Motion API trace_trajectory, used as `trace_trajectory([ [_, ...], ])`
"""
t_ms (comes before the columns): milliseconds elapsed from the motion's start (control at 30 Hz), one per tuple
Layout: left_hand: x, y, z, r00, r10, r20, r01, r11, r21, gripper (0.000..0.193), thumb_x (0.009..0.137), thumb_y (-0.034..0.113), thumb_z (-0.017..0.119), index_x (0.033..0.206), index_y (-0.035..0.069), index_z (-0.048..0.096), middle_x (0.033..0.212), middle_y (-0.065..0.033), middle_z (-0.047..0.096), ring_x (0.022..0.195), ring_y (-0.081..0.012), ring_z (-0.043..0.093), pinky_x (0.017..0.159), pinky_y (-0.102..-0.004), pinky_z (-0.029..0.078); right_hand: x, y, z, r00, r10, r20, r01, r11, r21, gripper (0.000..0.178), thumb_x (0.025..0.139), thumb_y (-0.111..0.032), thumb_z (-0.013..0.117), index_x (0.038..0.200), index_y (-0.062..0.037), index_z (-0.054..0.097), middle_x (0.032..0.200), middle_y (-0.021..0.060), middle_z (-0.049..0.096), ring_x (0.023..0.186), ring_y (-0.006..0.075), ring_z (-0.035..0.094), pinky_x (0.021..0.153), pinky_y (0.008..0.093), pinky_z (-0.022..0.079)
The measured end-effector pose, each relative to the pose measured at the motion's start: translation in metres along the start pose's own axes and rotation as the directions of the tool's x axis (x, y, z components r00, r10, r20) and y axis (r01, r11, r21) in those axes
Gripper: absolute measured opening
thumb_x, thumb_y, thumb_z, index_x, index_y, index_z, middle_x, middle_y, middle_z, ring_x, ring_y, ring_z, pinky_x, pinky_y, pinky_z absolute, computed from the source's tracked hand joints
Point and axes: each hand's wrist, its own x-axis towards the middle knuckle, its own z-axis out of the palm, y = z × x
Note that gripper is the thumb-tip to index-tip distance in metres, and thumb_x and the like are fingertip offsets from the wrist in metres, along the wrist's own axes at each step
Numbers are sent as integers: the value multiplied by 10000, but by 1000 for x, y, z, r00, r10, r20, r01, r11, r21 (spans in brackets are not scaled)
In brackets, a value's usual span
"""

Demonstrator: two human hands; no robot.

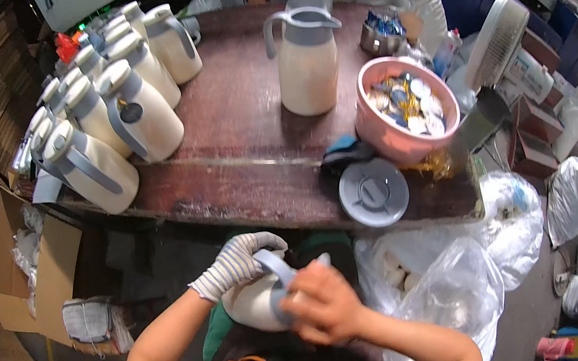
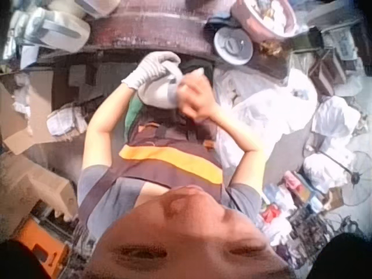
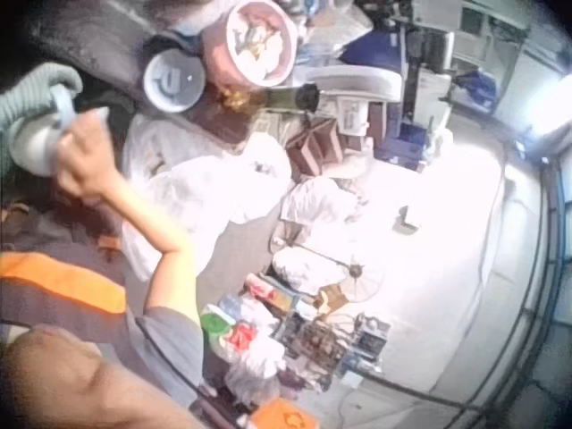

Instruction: The person assembles white plastic pitchers by inserting a lid and attaching a small tag to the handle. They handle each pitcher one at a time, placing the finished units on a wooden table.

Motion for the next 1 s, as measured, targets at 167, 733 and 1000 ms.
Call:
trace_trajectory([
  [167,9,14,5,997,-6,75,4,999,32,181,873,97,675,1043,37,683,903,-46,695,878,-96,620,816,-281,507,42,-22,-8,949,-280,143,268,958,99,438,722,-252,700,1126,-104,619,1143,106,580,1062,330,570,930,443,456],
  [733,-59,61,15,987,-111,-112,141,938,316,373,778,227,710,1096,51,630,952,-146,695,898,-261,690,806,-343,540,-14,11,5,920,379,-100,-391,901,-186,573,830,-384,689,1308,-116,522,1216,228,515,1089,404,538,930,463,453],
  [1000,-61,27,33,983,170,-75,-118,885,451,389,771,209,702,1115,40,636,995,-176,676,918,-321,668,834,-372,529,-13,-6,6,801,597,47,-589,799,-117,556,877,-468,612,1310,-132,517,1360,255,424,1270,449,400,1048,519,334],
])
